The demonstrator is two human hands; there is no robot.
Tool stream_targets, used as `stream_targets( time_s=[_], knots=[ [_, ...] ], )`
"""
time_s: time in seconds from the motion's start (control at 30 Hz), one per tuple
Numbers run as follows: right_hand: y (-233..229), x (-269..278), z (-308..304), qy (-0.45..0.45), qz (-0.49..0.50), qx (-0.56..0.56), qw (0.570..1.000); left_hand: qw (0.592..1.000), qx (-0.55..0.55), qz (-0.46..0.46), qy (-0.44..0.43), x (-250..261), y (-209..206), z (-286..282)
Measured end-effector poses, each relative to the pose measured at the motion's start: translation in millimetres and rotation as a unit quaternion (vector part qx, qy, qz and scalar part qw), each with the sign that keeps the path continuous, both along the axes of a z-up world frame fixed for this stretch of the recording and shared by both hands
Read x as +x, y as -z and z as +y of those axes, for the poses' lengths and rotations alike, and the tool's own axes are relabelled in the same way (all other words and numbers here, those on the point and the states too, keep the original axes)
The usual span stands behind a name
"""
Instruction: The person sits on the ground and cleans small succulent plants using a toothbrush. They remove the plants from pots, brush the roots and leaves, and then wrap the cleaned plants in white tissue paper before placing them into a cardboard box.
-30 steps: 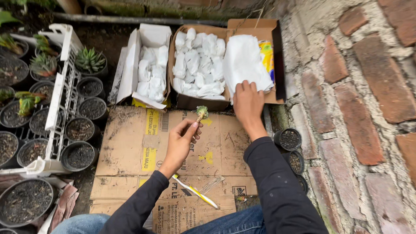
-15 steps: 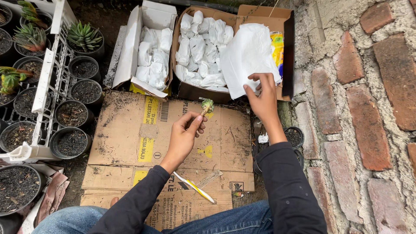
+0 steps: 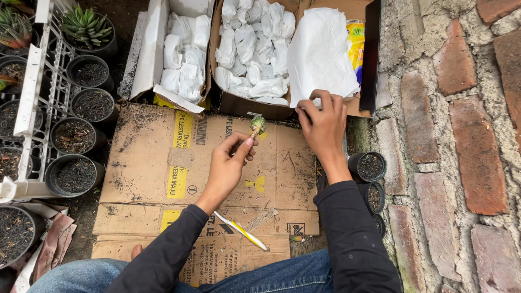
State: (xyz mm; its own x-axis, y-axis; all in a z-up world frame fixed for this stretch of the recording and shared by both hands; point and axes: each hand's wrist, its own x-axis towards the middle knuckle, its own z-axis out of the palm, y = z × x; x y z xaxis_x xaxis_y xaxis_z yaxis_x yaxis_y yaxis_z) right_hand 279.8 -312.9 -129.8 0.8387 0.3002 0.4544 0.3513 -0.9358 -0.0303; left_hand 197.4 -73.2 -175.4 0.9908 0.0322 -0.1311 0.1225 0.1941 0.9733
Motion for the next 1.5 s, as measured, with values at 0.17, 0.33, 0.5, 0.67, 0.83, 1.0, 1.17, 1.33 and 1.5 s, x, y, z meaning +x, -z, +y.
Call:
stream_targets(
  time_s=[0.17, 0.33, 0.5, 0.67, 0.83, 1.0, 1.17, 1.33, 1.5],
  knots=[
    [-2.1, 15.5, -2.4, 0.015, 0.037, 0.267, 0.963, 1.000, 0.000, 0.000, -0.005, 0.7, -4.2, 1.8],
    [-15.6, 33.9, -19.9, 0.024, 0.039, 0.419, 0.907, 1.000, -0.002, -0.015, -0.007, 3.0, -7.5, 1.6],
    [-65.2, 42.4, -29.8, -0.053, -0.005, 0.415, 0.908, 1.000, -0.003, -0.020, -0.013, 3.5, -12.9, 1.4],
    [-128.8, 49.0, -39.6, -0.078, -0.087, 0.397, 0.910, 0.999, 0.015, -0.031, 0.009, 1.0, -35.4, 7.8],
    [-182.5, 16.7, -18.5, -0.122, -0.110, 0.388, 0.907, 0.998, 0.007, -0.054, -0.009, -8.3, -58.5, 16.8],
    [-195.4, -53.0, 39.4, -0.119, -0.018, 0.403, 0.907, 0.992, -0.050, -0.067, -0.094, -41.4, -97.3, 40.8],
    [-155.6, -105.7, 94.0, -0.114, 0.032, 0.386, 0.915, 0.986, -0.028, -0.066, -0.150, -101.7, -81.6, 84.5],
    [-84.8, -132.8, 149.6, -0.130, 0.085, 0.367, 0.917, 0.977, -0.010, -0.031, -0.212, -128.1, -50.0, 118.3],
    [-5.6, -146.7, 188.5, -0.104, 0.091, 0.296, 0.945, 0.975, 0.008, -0.061, -0.212, -115.4, -67.6, 122.6]
  ],
)
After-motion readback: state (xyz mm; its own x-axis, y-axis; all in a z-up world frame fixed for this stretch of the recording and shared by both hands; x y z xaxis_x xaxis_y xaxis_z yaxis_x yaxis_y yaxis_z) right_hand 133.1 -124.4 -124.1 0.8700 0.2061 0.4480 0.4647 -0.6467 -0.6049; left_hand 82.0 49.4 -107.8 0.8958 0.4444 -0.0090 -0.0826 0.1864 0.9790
